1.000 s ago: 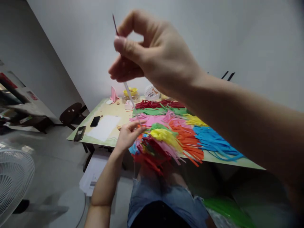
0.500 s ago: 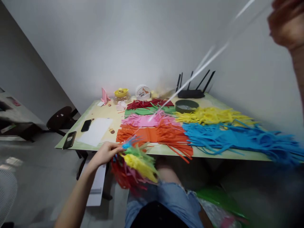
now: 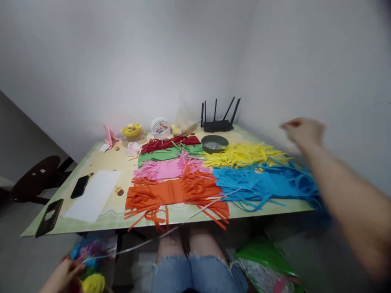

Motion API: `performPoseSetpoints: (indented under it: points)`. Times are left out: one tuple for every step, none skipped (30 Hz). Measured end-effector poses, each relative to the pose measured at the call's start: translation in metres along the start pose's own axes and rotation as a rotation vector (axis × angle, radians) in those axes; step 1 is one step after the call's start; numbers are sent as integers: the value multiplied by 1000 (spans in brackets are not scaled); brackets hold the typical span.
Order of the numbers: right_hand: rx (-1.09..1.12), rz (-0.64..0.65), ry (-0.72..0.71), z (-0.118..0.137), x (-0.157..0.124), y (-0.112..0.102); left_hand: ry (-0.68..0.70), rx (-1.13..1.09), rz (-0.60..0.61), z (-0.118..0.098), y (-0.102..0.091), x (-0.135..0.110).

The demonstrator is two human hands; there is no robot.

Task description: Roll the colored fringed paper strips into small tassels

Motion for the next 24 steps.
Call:
performPoseSetpoints:
  points:
    - [17, 89, -40, 12, 0, 22, 4, -4, 10, -8, 6, 2]
    - [35, 170, -78, 25, 0, 45, 15, -16, 35, -19, 11, 2]
    - [46, 239, -106, 39, 0, 66, 33, -32, 56, -33, 14, 0]
    - [57, 295, -140, 52, 0, 85, 59, -50, 81, -49, 15, -4]
    - [61, 334, -167, 66, -1, 101, 90, -66, 120, -67, 16, -9]
    - [66, 364, -198, 81, -4, 114, 113, -83, 159, -85, 15, -17]
    - [78, 391, -242, 97, -9, 124, 130, -97, 201, -104, 12, -26]
    - [101, 420, -302, 114, -19, 131, 141, -121, 223, -122, 9, -36]
    - [139, 455, -379, 134, -34, 136, 145, -145, 227, -140, 4, -45]
    - [190, 502, -470, 155, -55, 140, 153, -160, 214, -156, -1, -53]
    - [255, 560, -573, 176, -83, 140, 183, -168, 183, -171, -7, -60]
    - [331, 633, -679, 196, -116, 138, 211, -176, 152, -184, -12, -64]
    - [407, 721, -780, 213, -153, 134, 230, -194, 119, -194, -16, -67]
    - [499, 821, -891, 227, -191, 127, 263, -223, 116, -203, -18, -69]
    - [645, 969, -1044, 239, -230, 118, 291, -259, 109, -210, -20, -71]
    - [743, 1086, -1133, 246, -264, 109, 314, -289, 97, -215, -21, -72]
    - [770, 1137, -1182, 250, -292, 102, 338, -305, 88, -219, -20, -74]
    - [769, 1176, -1195, 253, -314, 97, 361, -316, 76, -223, -20, -77]
    - [743, 1205, -1184, 255, -328, 94, 384, -326, 67, -226, -19, -81]
    - [707, 1232, -1166, 256, -337, 92, 410, -341, 66, -228, -19, -86]
    - [676, 1263, -1150, 256, -340, 91, 436, -366, 73, -229, -19, -90]
    - [654, 1296, -1145, 256, -339, 90, 459, -404, 87, -228, -21, -95]
    - [642, 1323, -1151, 255, -335, 88, 471, -450, 103, -225, -23, -99]
    - [638, 1343, -1163, 254, -328, 85, 467, -496, 110, -219, -26, -102]
Point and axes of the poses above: each hand's wrist, its own x-axis towards the middle knuckle, its own y-axis out of the palm, z = x × y, the point moved 2 cm from there along x, towards the middle knuckle, and after that the axes turned 15 degrees about -y, right-handed, at the moved point
